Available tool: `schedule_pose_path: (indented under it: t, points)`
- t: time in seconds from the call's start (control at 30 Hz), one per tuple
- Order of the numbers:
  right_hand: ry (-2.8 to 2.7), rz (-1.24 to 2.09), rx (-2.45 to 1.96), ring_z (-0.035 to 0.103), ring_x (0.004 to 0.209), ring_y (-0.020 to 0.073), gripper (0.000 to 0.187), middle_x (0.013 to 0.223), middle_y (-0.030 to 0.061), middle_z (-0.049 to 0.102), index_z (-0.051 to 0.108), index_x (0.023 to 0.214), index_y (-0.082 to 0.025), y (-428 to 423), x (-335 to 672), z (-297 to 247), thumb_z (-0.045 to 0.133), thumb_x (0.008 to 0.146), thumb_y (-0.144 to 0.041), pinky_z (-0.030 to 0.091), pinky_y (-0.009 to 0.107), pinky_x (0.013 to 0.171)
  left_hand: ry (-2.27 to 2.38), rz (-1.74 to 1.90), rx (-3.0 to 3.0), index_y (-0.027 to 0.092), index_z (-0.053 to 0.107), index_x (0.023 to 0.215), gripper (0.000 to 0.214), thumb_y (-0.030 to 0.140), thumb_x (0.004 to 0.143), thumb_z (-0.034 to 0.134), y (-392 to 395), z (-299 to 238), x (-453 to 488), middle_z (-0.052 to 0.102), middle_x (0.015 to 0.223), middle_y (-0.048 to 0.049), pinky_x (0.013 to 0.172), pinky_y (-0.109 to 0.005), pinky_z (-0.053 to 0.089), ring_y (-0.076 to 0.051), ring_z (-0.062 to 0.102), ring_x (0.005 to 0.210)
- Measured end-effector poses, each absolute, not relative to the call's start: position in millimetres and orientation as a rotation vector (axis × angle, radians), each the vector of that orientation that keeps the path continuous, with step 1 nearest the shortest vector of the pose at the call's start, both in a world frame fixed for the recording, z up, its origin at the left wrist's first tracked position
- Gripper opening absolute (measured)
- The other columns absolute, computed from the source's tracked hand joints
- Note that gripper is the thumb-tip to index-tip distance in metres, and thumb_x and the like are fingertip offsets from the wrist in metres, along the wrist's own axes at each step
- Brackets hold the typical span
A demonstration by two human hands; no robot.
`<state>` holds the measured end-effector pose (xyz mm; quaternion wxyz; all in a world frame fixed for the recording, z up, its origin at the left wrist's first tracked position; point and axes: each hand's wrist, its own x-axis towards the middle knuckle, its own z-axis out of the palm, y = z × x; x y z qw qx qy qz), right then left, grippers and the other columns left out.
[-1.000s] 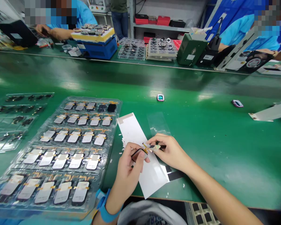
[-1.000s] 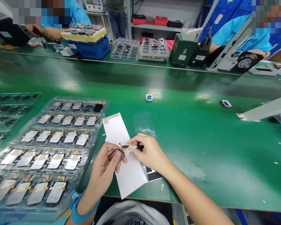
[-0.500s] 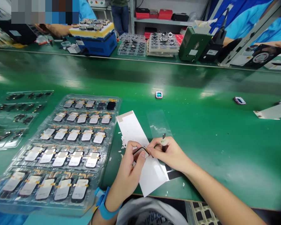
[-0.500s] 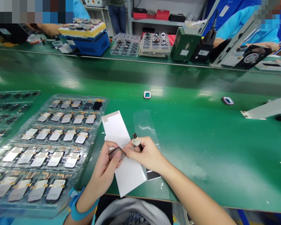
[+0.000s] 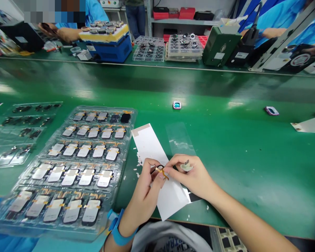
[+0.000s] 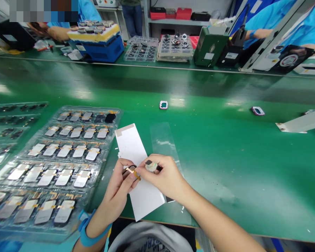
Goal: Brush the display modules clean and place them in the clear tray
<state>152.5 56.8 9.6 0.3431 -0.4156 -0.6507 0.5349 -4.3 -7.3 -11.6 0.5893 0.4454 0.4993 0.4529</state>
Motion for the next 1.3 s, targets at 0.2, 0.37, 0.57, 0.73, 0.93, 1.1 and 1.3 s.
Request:
schedule_pose_path:
  t: [0.2, 0.37, 0.57, 0.73, 0.93, 1.1, 1.3]
  points:
    - [-1.679, 1.419, -1.11, 0.035, 0.049, 0.0064, 0.016, 0.055, -0.0048, 0.052, 0.07, 0.07, -0.016, 58, 153, 10, 0.068, 0.08, -0.028, 0.029, 0.022, 0.046, 1.141, 1.02, 1.032, 0.025, 0.042, 0.1, 0.02, 0.044, 0.102, 0.044, -6, -10, -4, 0.044, 0.076, 0.0038, 0.059, -0.024, 0.034, -0.013, 0.042, 0.066]
    - [-1.692, 1.44, -1.112, 0.037, 0.052, 0.0078, 0.017, 0.055, -0.0045, 0.05, 0.068, 0.069, -0.016, 58, 154, 10, 0.067, 0.08, -0.029, 0.028, 0.023, 0.047, 1.134, 1.063, 1.039, 0.025, 0.041, 0.098, 0.022, 0.045, 0.104, 0.04, -5, -18, -2, 0.044, 0.072, 0.0049, 0.058, -0.024, 0.035, -0.012, 0.042, 0.063]
    - [-1.648, 1.5, -1.042, 0.024, 0.046, 0.0062, 0.016, 0.046, -0.0105, 0.035, 0.065, 0.067, -0.017, 61, 154, 11, 0.068, 0.08, -0.026, 0.025, 0.023, 0.046, 1.105, 1.079, 1.051, 0.024, 0.04, 0.099, 0.019, 0.043, 0.105, 0.039, -6, -20, -2, 0.044, 0.072, 0.0052, 0.06, -0.022, 0.036, -0.01, 0.042, 0.064]
    - [-1.669, 1.478, -1.075, 0.025, 0.047, 0.0066, 0.014, 0.048, -0.0105, 0.033, 0.065, 0.066, -0.018, 61, 155, 11, 0.069, 0.078, -0.025, 0.025, 0.024, 0.046, 1.044, 1.035, 1.016, 0.026, 0.038, 0.1, 0.021, 0.043, 0.102, 0.048, -6, -21, -4, 0.043, 0.076, 0.0054, 0.055, -0.021, 0.031, -0.01, 0.037, 0.063]
    - [-1.672, 1.506, -1.07, 0.032, 0.051, 0.0085, 0.019, 0.054, -0.0083, 0.037, 0.064, 0.07, -0.019, 63, 157, 10, 0.068, 0.082, -0.034, 0.028, 0.025, 0.049, 1.074, 1.052, 1.029, 0.026, 0.037, 0.1, 0.021, 0.043, 0.101, 0.05, -4, -21, -3, 0.044, 0.077, 0.0053, 0.053, -0.021, 0.031, -0.009, 0.037, 0.061]
    - [-1.608, 1.286, -1.027, 0.055, 0.076, 0.0138, 0.044, 0.076, 0.0003, 0.057, 0.064, 0.075, -0.02, 93, 155, 17, 0.046, 0.096, -0.055, 0.046, 0.028, 0.073, 1.363, 1.11, 1.268, 0.024, 0.041, 0.096, 0.012, 0.032, 0.105, 0.039, 2, -11, -9, 0.053, 0.078, 0.0031, 0.067, -0.027, 0.042, -0.013, 0.054, 0.071]
    - [-1.582, 1.352, -0.957, 0.065, 0.063, 0.0141, 0.037, 0.066, -0.0018, 0.062, 0.058, 0.08, -0.021, 149, 92, -2, 0.058, 0.088, -0.058, 0.055, 0.031, 0.07, 1.752, 1.007, 1.745, 0.017, 0.045, 0.117, 0.018, 0.019, 0.101, 0.039, 18, -10, -18, 0.054, 0.139, -0.0193, 0.108, -0.05, 0.039, -0.03, 0.046, 0.135]
